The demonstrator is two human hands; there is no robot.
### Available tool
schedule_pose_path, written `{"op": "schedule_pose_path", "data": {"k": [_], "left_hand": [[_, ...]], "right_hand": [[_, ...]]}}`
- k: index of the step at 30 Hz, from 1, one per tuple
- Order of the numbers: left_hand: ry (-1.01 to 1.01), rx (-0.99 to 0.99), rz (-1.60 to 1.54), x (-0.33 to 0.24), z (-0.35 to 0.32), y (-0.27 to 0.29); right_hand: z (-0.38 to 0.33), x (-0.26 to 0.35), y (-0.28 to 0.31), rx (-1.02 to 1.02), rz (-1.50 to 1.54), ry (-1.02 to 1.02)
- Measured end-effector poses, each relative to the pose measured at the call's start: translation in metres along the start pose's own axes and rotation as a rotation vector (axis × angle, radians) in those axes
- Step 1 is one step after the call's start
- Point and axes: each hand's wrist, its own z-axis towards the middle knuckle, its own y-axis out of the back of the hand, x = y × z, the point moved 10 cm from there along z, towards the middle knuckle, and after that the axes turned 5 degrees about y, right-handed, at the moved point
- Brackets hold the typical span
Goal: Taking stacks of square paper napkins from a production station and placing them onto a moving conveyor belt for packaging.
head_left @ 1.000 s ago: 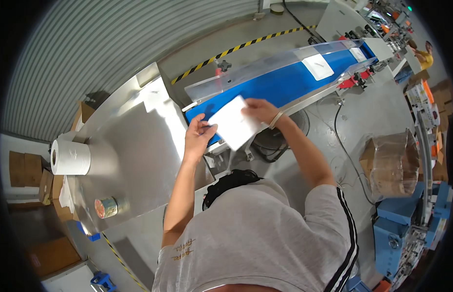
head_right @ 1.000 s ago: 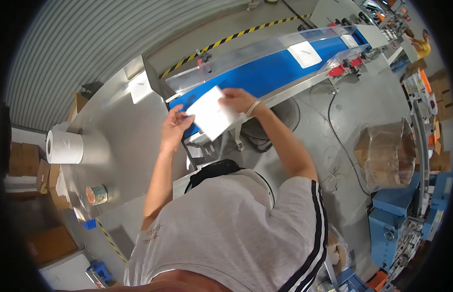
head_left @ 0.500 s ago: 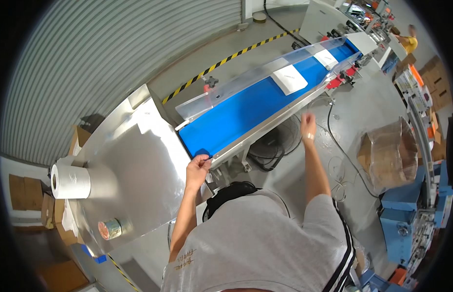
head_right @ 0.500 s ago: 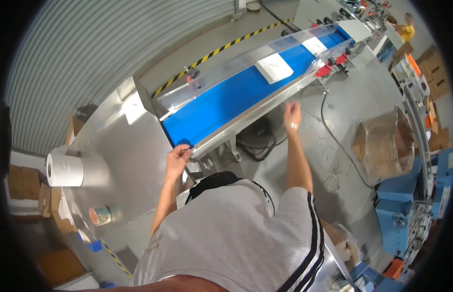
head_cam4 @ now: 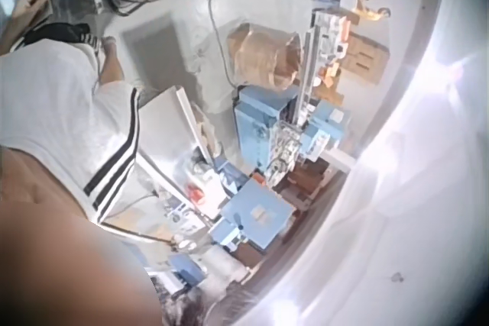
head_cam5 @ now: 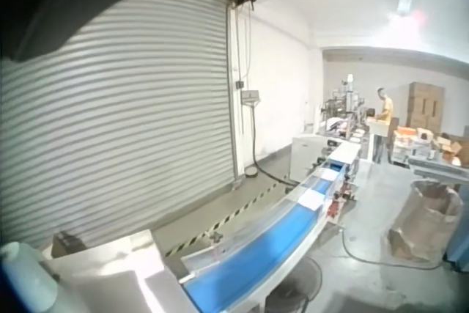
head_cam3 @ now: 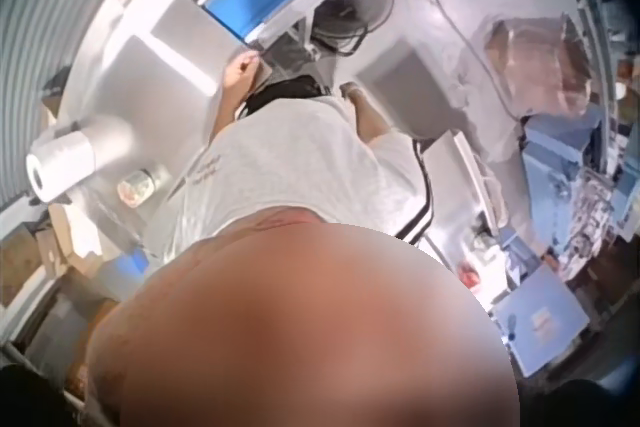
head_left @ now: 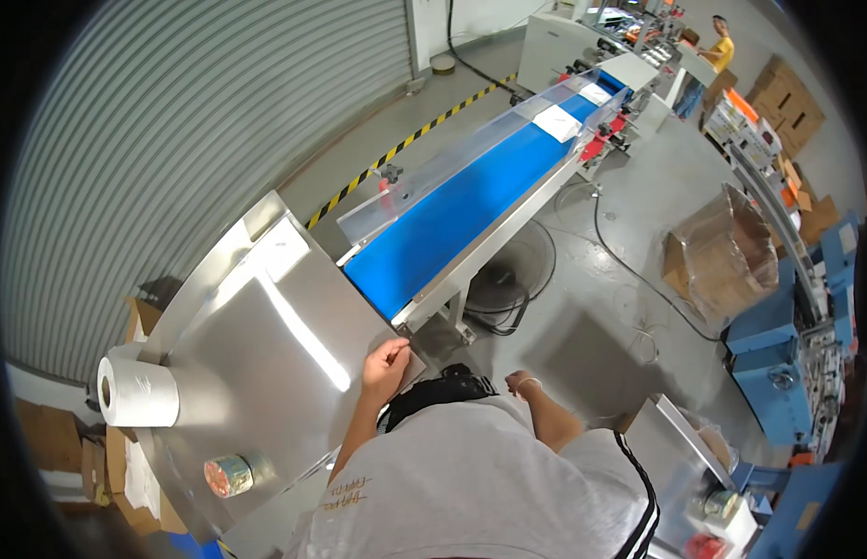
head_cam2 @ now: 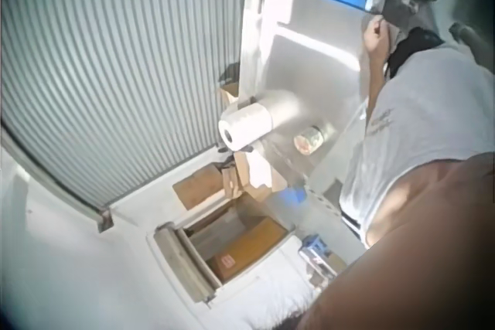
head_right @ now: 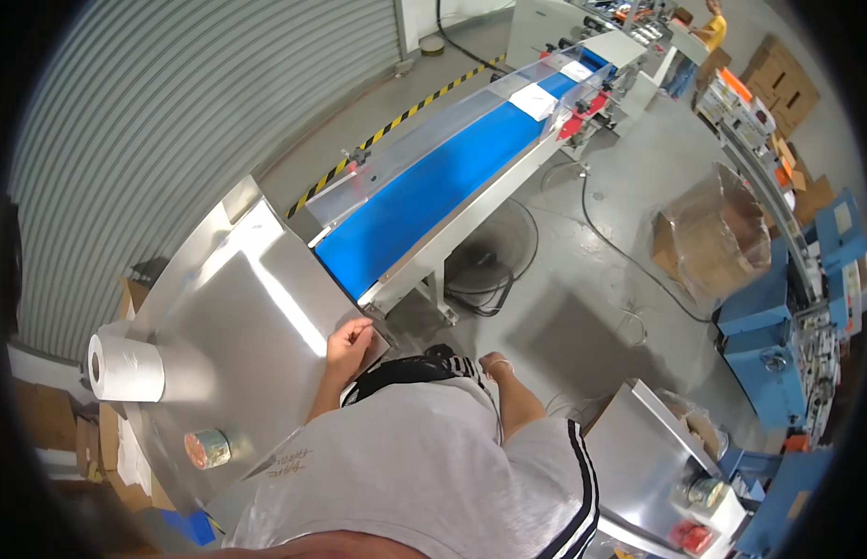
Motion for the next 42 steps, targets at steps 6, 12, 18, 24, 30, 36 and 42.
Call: {"op": "schedule_pose_path", "data": {"k": [6,12,18,24,30,36,42], "left_hand": [[-0.254,0.099,0.18,-0.021,-0.029,0.0],[-0.564,0.097,0.265,-0.047,-0.043,-0.002],[-0.617,0.105,0.274,-0.05,-0.041,-0.008],[-0.704,0.069,0.265,-0.054,-0.047,-0.004],[-0.617,0.061,0.286,-0.024,-0.029,0.005],[-0.611,0.016,0.222,-0.021,-0.027,0.016],[-0.71,-0.311,0.373,-0.008,-0.086,0.024]], "right_hand": [[-0.028,0.046,-0.052,0.008,0.223,0.144],[-0.093,0.042,-0.128,-0.069,-0.406,0.246],[-0.14,-0.013,-0.138,-0.11,-0.13,0.143],[-0.165,-0.06,-0.142,-0.104,-0.218,0.022],[-0.219,-0.08,-0.174,-0.012,0.006,0.036],[-0.257,-0.183,-0.186,-0.25,0.244,0.317],[-0.335,-0.298,-0.221,0.021,-0.677,0.199]]}}
